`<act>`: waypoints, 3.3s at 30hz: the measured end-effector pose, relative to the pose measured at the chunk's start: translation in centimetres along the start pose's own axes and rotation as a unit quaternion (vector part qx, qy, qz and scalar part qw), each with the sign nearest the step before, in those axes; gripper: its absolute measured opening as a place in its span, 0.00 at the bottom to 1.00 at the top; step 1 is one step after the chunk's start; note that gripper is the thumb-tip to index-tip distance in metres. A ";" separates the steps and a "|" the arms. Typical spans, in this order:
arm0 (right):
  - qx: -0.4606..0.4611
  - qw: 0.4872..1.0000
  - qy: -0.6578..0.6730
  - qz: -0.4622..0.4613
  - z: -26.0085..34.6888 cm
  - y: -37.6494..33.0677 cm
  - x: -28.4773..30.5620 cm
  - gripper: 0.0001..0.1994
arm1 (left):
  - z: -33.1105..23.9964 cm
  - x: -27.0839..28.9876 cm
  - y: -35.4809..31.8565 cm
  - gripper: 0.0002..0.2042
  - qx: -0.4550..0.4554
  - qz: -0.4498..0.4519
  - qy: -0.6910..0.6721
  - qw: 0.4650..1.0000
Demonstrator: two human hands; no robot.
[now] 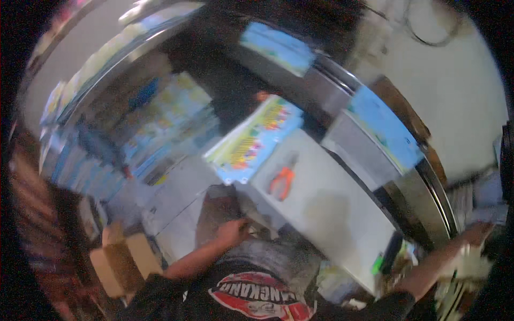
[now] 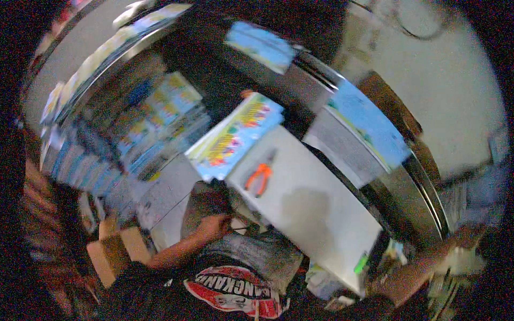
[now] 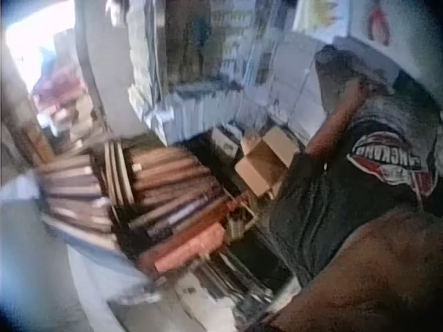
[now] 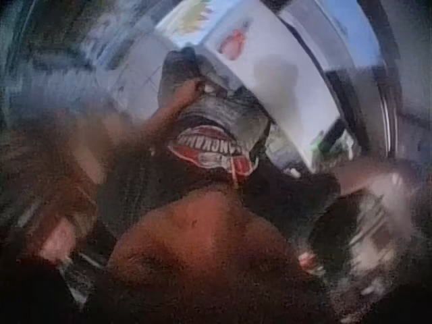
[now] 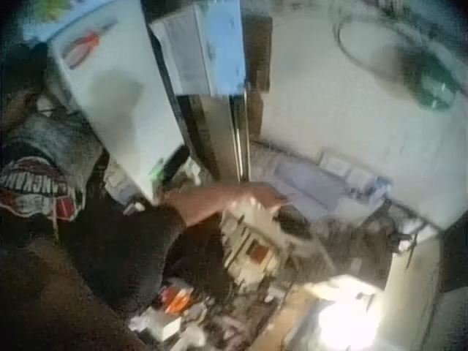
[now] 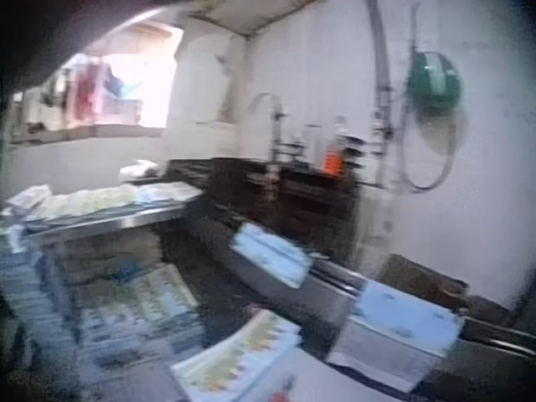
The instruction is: The person organizes printed book sheets into stacks on a table and manually feeds them into a binding machine.
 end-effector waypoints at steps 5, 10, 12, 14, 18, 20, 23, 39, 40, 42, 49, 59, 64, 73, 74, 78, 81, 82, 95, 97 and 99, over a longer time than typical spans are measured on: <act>0.123 0.988 0.095 -0.020 10.1 -0.3 -1.1 0.23 | 0.5 0.0 -0.2 0.14 0.050 -0.099 -0.077 0.991; 0.168 0.941 0.056 0.288 8.5 -12.8 -2.3 0.25 | 0.9 -1.3 1.7 0.14 0.018 -0.052 -0.012 0.998; 0.149 0.940 0.087 0.294 9.7 -15.5 -0.7 0.23 | 1.4 -1.2 1.1 0.14 0.027 -0.040 -0.002 0.999; 0.157 0.928 0.056 0.333 9.4 -16.8 0.2 0.23 | 1.0 -1.0 0.8 0.15 -0.013 -0.070 -0.032 0.997; 0.109 0.919 0.085 0.369 13.0 -18.6 3.2 0.21 | 1.2 -0.7 0.5 0.16 0.018 -0.082 -0.021 0.996; 0.087 0.899 0.149 0.403 16.1 -19.7 4.8 0.21 | 2.6 -1.5 0.9 0.16 -0.023 -0.075 -0.017 0.997; 0.098 0.802 0.245 0.535 21.6 -20.0 9.2 0.22 | 2.2 -1.5 1.1 0.17 0.032 0.001 -0.007 0.999; 0.157 0.805 0.223 0.527 29.5 -28.8 11.2 0.29 | 3.3 -0.8 0.1 0.17 -0.030 -0.092 -0.085 0.992; 0.144 0.807 0.219 0.529 29.5 -28.9 11.2 0.28 | 3.2 -0.7 0.0 0.17 -0.016 -0.074 -0.086 0.993; 0.129 0.810 0.215 0.530 29.6 -28.8 11.3 0.27 | 2.8 -0.3 0.1 0.17 -0.004 -0.056 -0.085 0.995; 0.093 0.817 0.238 0.517 29.2 -28.7 10.8 0.25 | 2.4 -0.3 0.4 0.16 -0.011 -0.040 -0.085 0.996; 0.039 0.816 0.250 0.520 29.4 -28.3 10.8 0.24 | 2.4 -0.7 0.3 0.18 -0.006 -0.052 -0.065 0.996; 0.062 0.828 0.258 0.494 28.3 -29.3 10.7 0.23 | 2.7 -0.9 0.2 0.19 0.004 -0.024 -0.077 0.997; 0.038 0.815 0.283 0.504 29.2 -28.2 11.7 0.23 | 2.5 -1.0 0.1 0.20 -0.002 -0.045 -0.057 0.997; 0.048 0.818 0.286 0.497 29.2 -28.3 11.7 0.23 | 2.6 -1.1 0.1 0.20 -0.002 -0.044 -0.056 0.997; 0.084 0.830 0.293 0.467 28.4 -29.0 11.2 0.23 | 2.4 -1.1 0.2 0.19 -0.007 -0.046 -0.037 0.998; 0.073 0.823 0.295 0.479 28.8 -28.8 11.1 0.21 | 2.6 -1.3 0.1 0.18 0.000 -0.047 -0.044 0.998; 0.074 0.828 0.294 0.472 28.6 -28.9 11.0 0.20 | 2.4 -1.2 0.0 0.18 0.000 -0.051 -0.058 0.997; 0.076 0.839 0.277 0.463 28.8 -29.0 11.1 0.18 | 2.2 -0.9 -0.1 0.18 -0.019 -0.054 -0.073 0.996; 0.076 0.835 0.277 0.470 28.1 -29.3 10.5 0.20 | 1.9 -0.7 -0.3 0.17 -0.011 -0.047 -0.060 0.997; 0.076 0.829 0.278 0.479 28.1 -29.3 10.7 0.22 | 2.6 -1.2 -0.3 0.15 -0.019 -0.082 -0.105 0.991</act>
Point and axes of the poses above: each hand's wrist, its own y-axis towards the middle knuckle, its own x-axis out of the back of the hand, z = x × y, the point moved 1 cm from there along y, towards the middle knuckle, and after that the axes turned 1 degree about -z, right-handed, at the moved point
